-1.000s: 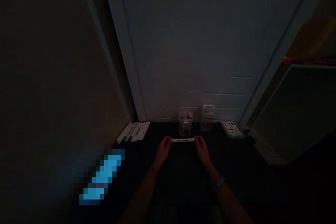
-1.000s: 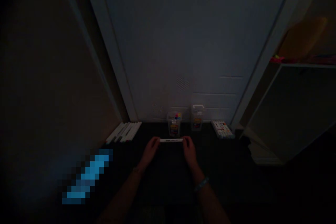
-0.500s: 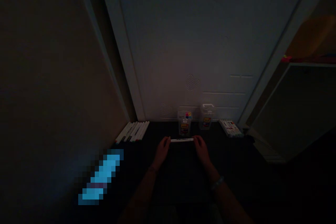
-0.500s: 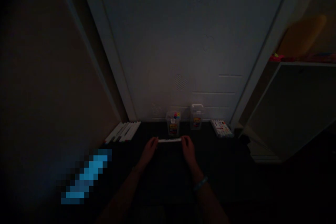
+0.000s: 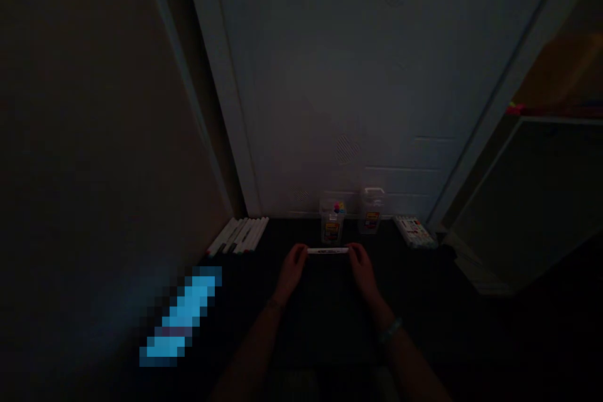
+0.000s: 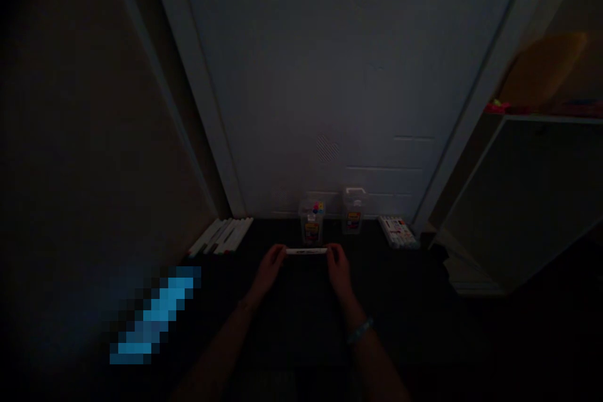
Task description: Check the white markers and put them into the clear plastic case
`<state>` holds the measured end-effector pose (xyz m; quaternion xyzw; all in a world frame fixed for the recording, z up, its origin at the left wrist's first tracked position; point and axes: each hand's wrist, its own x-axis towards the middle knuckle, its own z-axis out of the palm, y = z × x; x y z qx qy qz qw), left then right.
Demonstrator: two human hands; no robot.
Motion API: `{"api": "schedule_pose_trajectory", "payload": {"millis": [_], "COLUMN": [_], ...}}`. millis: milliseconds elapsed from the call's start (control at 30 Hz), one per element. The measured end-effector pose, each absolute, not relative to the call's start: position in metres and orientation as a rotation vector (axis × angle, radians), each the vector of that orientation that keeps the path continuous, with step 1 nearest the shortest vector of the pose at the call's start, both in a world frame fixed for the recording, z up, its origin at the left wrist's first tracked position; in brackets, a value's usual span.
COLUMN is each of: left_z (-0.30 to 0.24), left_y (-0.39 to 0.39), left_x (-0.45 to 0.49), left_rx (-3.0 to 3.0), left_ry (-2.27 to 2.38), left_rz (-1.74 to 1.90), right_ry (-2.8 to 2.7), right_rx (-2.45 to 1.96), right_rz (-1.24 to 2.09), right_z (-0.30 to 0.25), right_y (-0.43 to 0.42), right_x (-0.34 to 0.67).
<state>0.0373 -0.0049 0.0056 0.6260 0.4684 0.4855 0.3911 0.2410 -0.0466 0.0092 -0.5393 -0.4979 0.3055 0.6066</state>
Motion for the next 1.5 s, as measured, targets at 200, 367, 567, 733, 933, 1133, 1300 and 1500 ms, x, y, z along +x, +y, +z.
{"api": "schedule_pose_trajectory", "payload": {"millis": [200,367,567,733,933,1133,1300,1500], "left_z": [0.008,0.013,0.013,0.008,0.007,0.010,0.014,0.029], "left_y": [-0.007,-0.010,-0.010,-0.006,-0.005,-0.008,-0.009,-0.018], "left_x": [0.037,0.037,0.038,0.037,0.037,0.036,0.038,0.042], "left_rx": [1.590,1.610,1.625,1.585,1.610,1.599,1.631,1.549], "left_ry": [1.212,1.224,1.218,1.223,1.169,1.227,1.256,1.308], "left_rz": [1.240,1.226,1.229,1.228,1.248,1.228,1.219,1.246], "right_ry": [-1.164,-1.172,-1.181,-1.174,-1.162,-1.164,-1.164,-1.169], "right_rx": [-1.229,-1.273,-1.258,-1.258,-1.258,-1.267,-1.291,-1.284], "right_rz": [0.711,0.722,0.680,0.688,0.719,0.703,0.711,0.708], "right_z": [0.008,0.005,0.003,0.006,0.007,0.005,0.007,0.010], "right_y": [-0.045,-0.043,-0.043,-0.044,-0.045,-0.044,-0.045,-0.046], "right_x": [0.241,0.241,0.242,0.241,0.241,0.241,0.241,0.240]}}
